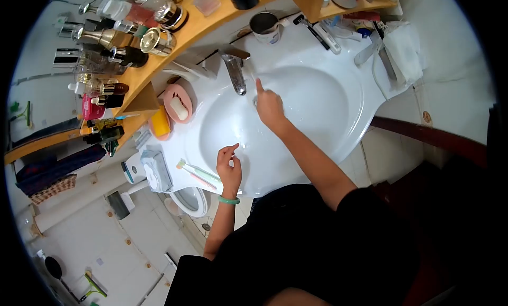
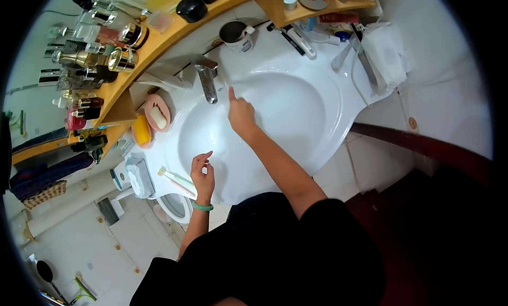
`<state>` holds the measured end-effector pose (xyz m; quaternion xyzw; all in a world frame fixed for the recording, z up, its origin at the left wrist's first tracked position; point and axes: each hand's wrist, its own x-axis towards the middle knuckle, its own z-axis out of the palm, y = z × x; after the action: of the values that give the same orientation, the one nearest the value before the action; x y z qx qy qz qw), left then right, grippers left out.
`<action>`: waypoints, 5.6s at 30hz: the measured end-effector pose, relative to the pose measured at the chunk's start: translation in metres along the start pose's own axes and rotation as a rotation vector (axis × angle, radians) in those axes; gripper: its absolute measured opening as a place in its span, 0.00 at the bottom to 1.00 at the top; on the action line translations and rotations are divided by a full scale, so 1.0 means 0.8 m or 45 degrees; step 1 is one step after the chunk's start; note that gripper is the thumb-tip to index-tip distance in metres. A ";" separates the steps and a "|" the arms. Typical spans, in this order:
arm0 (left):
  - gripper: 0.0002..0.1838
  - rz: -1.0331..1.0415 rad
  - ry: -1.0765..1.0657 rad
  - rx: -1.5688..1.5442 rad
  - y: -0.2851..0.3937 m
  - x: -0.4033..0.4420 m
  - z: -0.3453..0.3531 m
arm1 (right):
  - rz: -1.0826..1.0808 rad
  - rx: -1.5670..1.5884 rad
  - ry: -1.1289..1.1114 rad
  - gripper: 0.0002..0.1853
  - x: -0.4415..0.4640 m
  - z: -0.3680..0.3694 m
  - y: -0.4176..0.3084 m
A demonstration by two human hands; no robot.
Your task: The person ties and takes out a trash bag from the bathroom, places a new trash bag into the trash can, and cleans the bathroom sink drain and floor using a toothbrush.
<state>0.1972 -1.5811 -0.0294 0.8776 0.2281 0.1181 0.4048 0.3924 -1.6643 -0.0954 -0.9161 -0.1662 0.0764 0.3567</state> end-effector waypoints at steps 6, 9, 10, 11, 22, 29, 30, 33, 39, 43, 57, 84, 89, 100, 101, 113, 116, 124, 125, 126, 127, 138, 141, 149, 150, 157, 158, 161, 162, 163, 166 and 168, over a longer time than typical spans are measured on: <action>0.20 -0.100 0.082 -0.169 -0.011 0.002 0.006 | -0.299 -0.237 0.272 0.32 -0.024 -0.030 0.035; 0.21 -0.102 0.159 -0.191 -0.025 0.000 0.006 | -0.512 -0.376 0.205 0.31 0.011 -0.045 0.032; 0.21 -0.139 0.211 -0.219 -0.030 -0.001 0.007 | -0.587 -0.453 0.198 0.32 0.025 -0.045 0.028; 0.21 -0.138 0.197 -0.240 -0.037 -0.003 0.008 | -0.661 -0.534 0.188 0.32 0.034 -0.044 0.026; 0.22 -0.265 0.358 -0.526 -0.069 -0.038 0.025 | -0.797 -0.680 0.015 0.29 0.039 -0.031 0.023; 0.21 -0.343 0.436 -0.554 -0.079 -0.056 -0.006 | -0.731 -0.636 0.022 0.11 0.036 -0.043 -0.003; 0.21 -0.342 0.425 -0.563 -0.076 -0.059 -0.006 | -0.721 -0.647 0.023 0.11 0.032 -0.049 0.002; 0.21 -0.315 0.426 -0.558 -0.076 -0.054 -0.014 | -0.668 -0.786 -0.030 0.26 0.024 -0.054 0.024; 0.21 -0.300 0.393 -0.586 -0.067 -0.055 -0.017 | -0.726 -0.758 0.033 0.27 0.034 -0.037 0.015; 0.21 -0.248 0.407 -0.579 -0.064 -0.055 -0.019 | -0.660 -0.724 0.005 0.23 0.015 -0.058 0.024; 0.19 -0.286 0.365 -0.594 -0.058 -0.051 -0.013 | -0.816 -0.682 0.002 0.27 0.049 -0.051 0.023; 0.19 -0.380 0.244 -0.574 -0.070 -0.034 -0.001 | -0.584 -0.592 -0.031 0.19 0.135 -0.064 0.022; 0.20 -0.360 0.294 -0.546 -0.066 -0.029 -0.007 | -0.582 -0.534 -0.058 0.23 0.118 -0.080 0.027; 0.21 -0.061 0.265 -0.423 -0.029 0.055 0.004 | -0.512 -0.630 -0.013 0.23 0.108 -0.074 0.018; 0.21 0.074 0.376 -0.327 -0.024 0.078 0.008 | -0.536 -0.632 0.011 0.23 0.104 -0.071 0.029; 0.42 -0.137 0.572 0.083 0.010 0.264 0.022 | -0.402 -0.077 -0.042 0.24 -0.033 -0.061 0.024; 0.39 -0.134 0.602 0.123 0.002 0.275 0.029 | -0.443 -0.088 -0.032 0.25 -0.026 -0.064 0.024; 0.27 -0.016 0.781 0.310 -0.024 0.254 0.020 | -0.315 -0.243 0.093 0.27 0.058 -0.058 0.020; 0.26 -0.014 0.789 0.312 -0.026 0.248 0.013 | -0.357 -0.235 0.120 0.28 0.074 -0.050 0.020; 0.25 -0.010 0.802 0.318 -0.027 0.245 0.006 | -0.355 -0.226 0.120 0.28 0.086 -0.047 0.019; 0.25 -0.037 0.772 0.328 -0.027 0.242 0.002 | -0.326 -0.277 0.069 0.28 0.095 -0.048 0.015; 0.22 -0.017 0.796 0.172 -0.035 0.245 0.002 | -0.339 -0.282 0.014 0.23 0.141 -0.053 0.040; 0.22 0.010 0.809 0.156 -0.036 0.244 0.001 | -0.314 -0.208 -0.052 0.25 0.130 -0.049 0.016; 0.26 0.022 0.796 0.153 -0.048 0.250 0.008 | -0.397 -0.013 -0.049 0.06 0.162 -0.040 0.040; 0.26 0.047 0.821 0.135 -0.048 0.250 0.008 | -0.419 0.104 -0.117 0.05 0.158 -0.042 0.032; 0.25 -0.020 0.802 -0.073 -0.047 0.244 0.005 | -0.243 0.171 -0.169 0.15 0.130 -0.065 0.033; 0.25 -0.022 0.805 -0.069 -0.047 0.241 0.004 | -0.211 0.249 -0.140 0.16 0.099 -0.066 0.024; 0.24 -0.157 0.759 -0.259 -0.040 0.225 0.002 | 0.137 0.427 -0.064 0.15 0.011 -0.057 0.030; 0.23 -0.177 0.693 -0.304 -0.038 0.214 0.002 | 0.233 0.477 -0.060 0.16 -0.016 -0.048 0.041; 0.23 -0.197 0.626 -0.349 -0.037 0.203 0.002 | 0.286 0.528 -0.162 0.14 -0.045 -0.042 0.038; 0.19 -0.279 0.542 -0.561 -0.026 0.163 0.003 | 0.338 0.668 -0.465 0.13 -0.098 -0.007 -0.010; 0.17 -0.214 0.610 -0.598 -0.016 0.132 -0.004 | 0.241 0.830 -0.523 0.14 -0.094 0.017 -0.052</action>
<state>0.2836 -1.5197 -0.0345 0.6859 0.3550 0.3363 0.5389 0.3081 -1.6541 -0.0752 -0.7318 -0.1161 0.3395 0.5795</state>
